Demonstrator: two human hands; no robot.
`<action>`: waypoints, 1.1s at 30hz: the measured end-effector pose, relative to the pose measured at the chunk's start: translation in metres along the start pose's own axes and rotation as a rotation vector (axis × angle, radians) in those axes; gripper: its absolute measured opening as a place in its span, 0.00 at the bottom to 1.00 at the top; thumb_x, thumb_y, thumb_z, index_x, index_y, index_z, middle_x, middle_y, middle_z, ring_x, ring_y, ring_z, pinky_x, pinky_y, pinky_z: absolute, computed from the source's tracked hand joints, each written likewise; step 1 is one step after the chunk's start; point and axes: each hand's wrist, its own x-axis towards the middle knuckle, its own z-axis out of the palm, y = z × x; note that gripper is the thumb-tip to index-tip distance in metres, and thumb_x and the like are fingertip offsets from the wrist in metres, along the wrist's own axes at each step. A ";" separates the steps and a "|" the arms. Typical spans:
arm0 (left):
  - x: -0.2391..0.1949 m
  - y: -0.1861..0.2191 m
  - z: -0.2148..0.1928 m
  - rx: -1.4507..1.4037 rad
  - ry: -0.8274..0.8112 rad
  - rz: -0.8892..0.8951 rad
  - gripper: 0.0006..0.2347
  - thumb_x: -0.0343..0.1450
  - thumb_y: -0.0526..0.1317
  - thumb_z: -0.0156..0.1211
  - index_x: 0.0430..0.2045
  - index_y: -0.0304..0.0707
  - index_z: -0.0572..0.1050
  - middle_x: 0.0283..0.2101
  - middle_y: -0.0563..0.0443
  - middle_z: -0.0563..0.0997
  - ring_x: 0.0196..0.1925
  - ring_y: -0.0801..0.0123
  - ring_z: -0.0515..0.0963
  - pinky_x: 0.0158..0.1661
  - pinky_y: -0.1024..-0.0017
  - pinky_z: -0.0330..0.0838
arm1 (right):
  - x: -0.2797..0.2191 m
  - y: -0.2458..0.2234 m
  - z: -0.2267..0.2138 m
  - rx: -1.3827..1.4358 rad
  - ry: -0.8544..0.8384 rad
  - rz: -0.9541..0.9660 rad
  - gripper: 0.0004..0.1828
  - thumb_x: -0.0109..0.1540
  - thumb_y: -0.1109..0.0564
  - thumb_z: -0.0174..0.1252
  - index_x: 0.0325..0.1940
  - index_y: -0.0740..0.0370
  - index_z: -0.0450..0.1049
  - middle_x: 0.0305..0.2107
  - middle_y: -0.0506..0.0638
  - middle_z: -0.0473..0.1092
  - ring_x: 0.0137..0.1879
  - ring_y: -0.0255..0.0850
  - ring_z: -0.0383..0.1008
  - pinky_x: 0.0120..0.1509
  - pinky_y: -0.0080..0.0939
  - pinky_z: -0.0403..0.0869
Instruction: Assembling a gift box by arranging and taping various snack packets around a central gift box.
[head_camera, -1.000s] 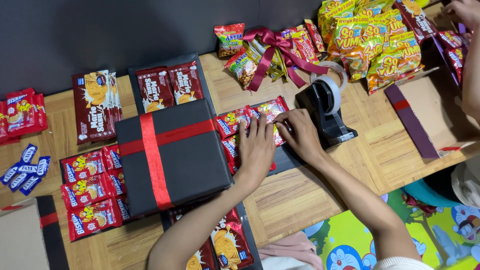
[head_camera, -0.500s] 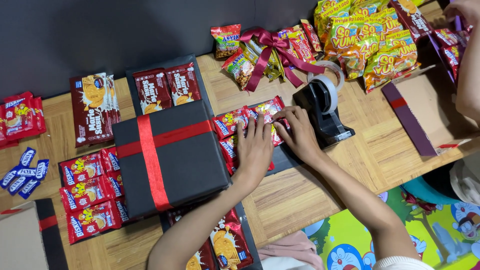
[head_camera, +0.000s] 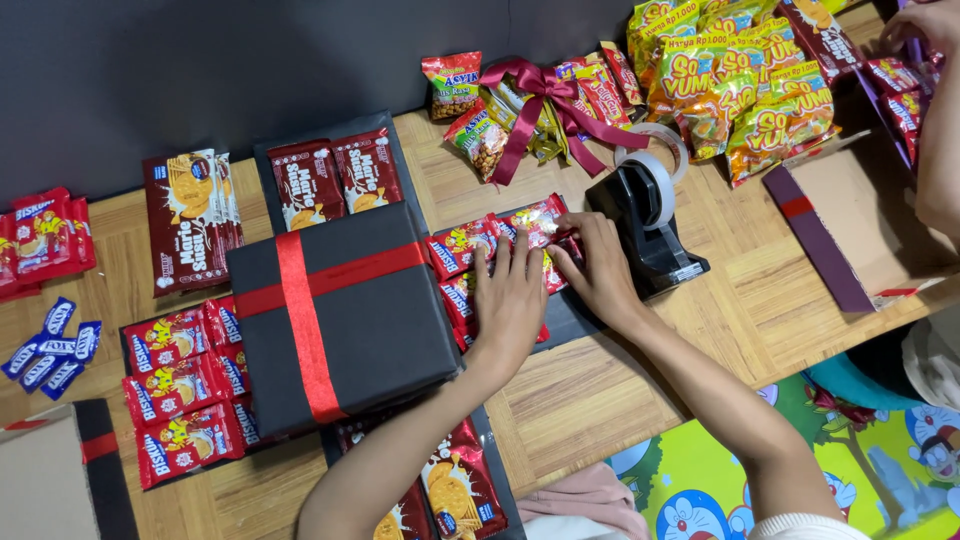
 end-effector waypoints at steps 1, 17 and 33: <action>0.000 0.000 0.002 0.001 0.001 0.001 0.14 0.76 0.43 0.50 0.54 0.41 0.68 0.65 0.38 0.67 0.69 0.47 0.65 0.66 0.39 0.49 | 0.001 -0.003 -0.002 0.000 0.001 0.000 0.18 0.66 0.55 0.64 0.58 0.59 0.71 0.44 0.55 0.69 0.49 0.52 0.71 0.54 0.51 0.71; 0.001 0.000 0.005 -0.014 -0.039 -0.003 0.14 0.77 0.43 0.48 0.55 0.42 0.67 0.66 0.38 0.65 0.70 0.47 0.63 0.67 0.38 0.46 | 0.000 -0.003 -0.004 0.022 -0.069 0.035 0.06 0.67 0.55 0.61 0.48 0.53 0.77 0.48 0.55 0.66 0.53 0.58 0.70 0.59 0.53 0.68; 0.000 -0.002 -0.007 -0.053 0.013 0.002 0.14 0.75 0.43 0.50 0.53 0.39 0.69 0.64 0.37 0.69 0.71 0.46 0.63 0.69 0.38 0.42 | 0.001 -0.007 -0.007 0.052 -0.082 0.054 0.07 0.65 0.61 0.58 0.45 0.53 0.78 0.49 0.53 0.66 0.56 0.57 0.70 0.61 0.55 0.68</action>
